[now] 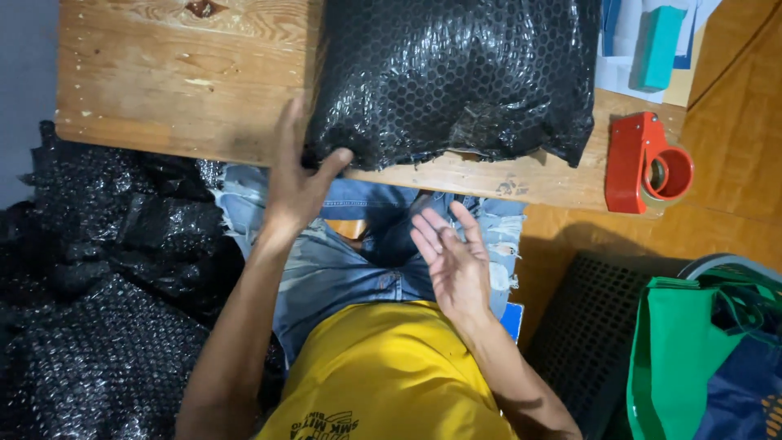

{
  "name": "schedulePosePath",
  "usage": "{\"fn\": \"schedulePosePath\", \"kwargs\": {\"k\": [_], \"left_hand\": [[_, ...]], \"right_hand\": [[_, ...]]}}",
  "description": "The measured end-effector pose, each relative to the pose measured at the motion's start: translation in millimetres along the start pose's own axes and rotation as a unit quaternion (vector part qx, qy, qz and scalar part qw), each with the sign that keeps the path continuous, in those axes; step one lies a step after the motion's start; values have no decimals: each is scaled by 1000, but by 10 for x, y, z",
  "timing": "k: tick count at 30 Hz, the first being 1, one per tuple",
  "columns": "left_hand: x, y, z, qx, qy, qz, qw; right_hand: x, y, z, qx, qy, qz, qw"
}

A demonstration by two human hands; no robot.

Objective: Securing an item inside black bubble wrap using a red tape dispenser on a wooden surface.

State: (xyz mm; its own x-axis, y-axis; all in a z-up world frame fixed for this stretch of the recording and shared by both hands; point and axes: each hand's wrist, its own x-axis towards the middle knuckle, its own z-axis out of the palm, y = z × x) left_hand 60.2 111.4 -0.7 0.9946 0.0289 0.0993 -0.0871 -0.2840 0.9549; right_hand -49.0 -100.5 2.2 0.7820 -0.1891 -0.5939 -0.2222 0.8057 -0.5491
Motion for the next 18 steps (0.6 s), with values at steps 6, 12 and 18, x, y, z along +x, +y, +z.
{"fn": "schedulePosePath", "kwargs": {"k": [6,12,18], "left_hand": [[62,-181,65,2,-7,53,999],[10,-315,189,19,30,112,993],[5,-426,202,-13,-10,163,986]], "right_hand": [[141,240,-33,49,-35,18,998],[251,320,13,76,-59,9,995],[264,280,158,118,-55,33,991]]}}
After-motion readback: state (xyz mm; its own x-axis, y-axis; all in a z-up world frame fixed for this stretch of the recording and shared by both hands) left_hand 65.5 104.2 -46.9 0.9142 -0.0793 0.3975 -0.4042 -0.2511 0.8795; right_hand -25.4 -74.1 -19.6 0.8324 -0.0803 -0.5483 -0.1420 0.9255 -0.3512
